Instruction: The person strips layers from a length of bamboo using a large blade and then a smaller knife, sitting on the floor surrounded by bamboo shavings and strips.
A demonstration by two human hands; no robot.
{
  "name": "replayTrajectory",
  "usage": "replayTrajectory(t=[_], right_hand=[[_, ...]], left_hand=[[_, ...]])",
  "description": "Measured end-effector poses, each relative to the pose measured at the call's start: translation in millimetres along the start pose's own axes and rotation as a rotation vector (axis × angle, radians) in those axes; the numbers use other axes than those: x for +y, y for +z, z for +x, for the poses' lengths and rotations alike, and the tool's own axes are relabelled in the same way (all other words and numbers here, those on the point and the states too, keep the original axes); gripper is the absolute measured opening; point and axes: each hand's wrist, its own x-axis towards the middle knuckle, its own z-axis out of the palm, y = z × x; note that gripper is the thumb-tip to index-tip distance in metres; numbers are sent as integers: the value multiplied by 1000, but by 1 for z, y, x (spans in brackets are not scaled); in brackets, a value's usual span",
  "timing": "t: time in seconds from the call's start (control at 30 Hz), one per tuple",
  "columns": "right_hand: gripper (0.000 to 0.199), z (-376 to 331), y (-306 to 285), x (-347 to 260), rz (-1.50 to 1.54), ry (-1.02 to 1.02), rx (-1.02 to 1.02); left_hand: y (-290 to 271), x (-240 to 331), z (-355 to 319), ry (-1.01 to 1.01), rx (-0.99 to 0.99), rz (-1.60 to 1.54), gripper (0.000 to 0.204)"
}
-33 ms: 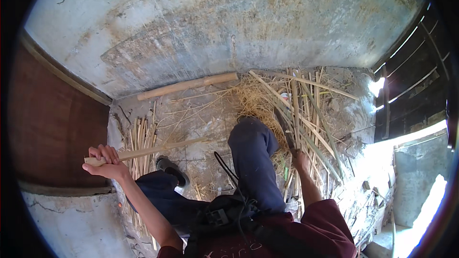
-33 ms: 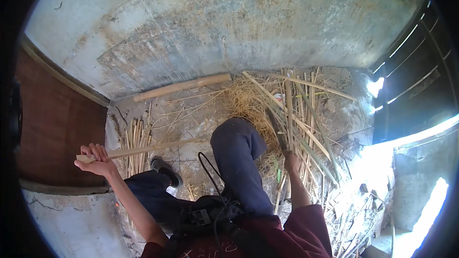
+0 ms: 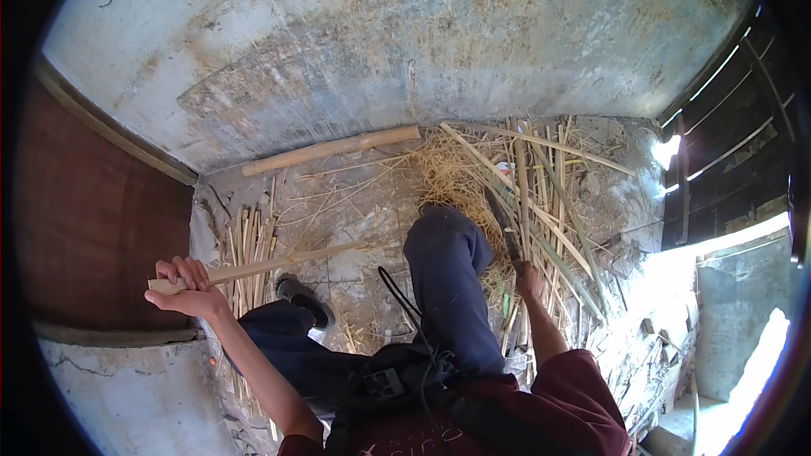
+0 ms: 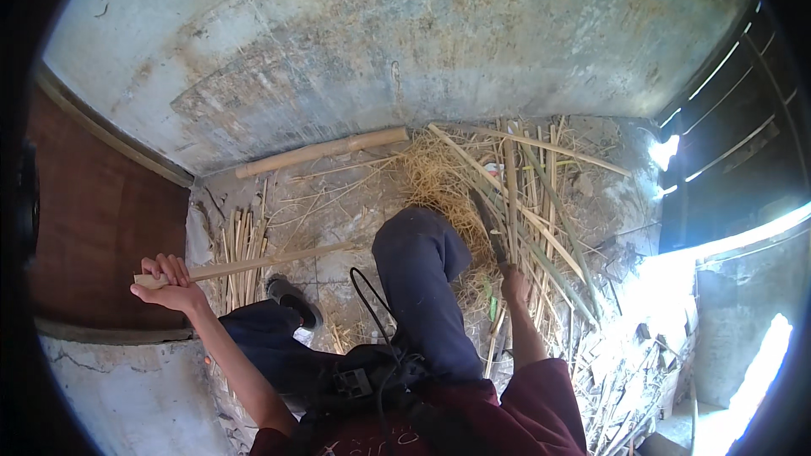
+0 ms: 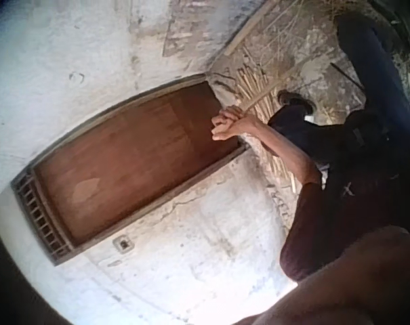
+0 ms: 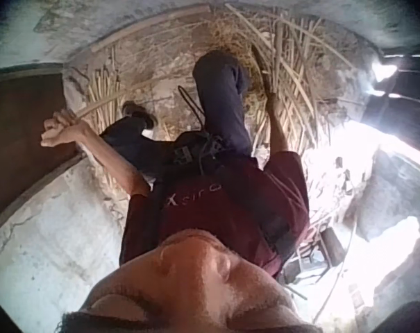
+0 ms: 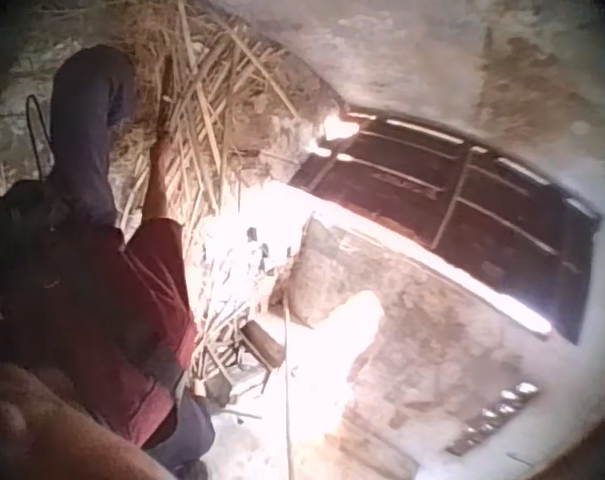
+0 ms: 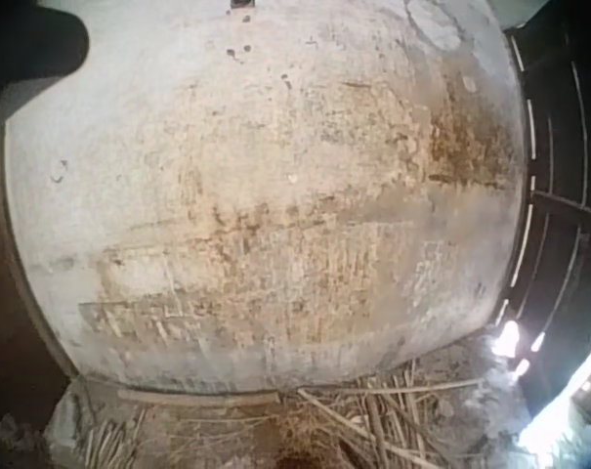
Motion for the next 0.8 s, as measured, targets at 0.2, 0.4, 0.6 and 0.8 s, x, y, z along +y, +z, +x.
replayTrajectory(t=[0.2, 0.4, 0.6, 0.8], right_hand=[[49, 35, -5, 15, -171, 66, 523], [25, 32, 9, 0, 34, -32, 196], [56, -32, 83, -3, 96, 163, -85], [68, -38, 97, -11, 159, 276, -91]], left_hand=[[-5, -2, 1, -4, -32, -32, 67], [-10, 2, -3, 18, 5, -5, 66], [-19, 9, -7, 19, 17, 19, 66], [-44, 10, -2, 30, -18, 5, 66]])
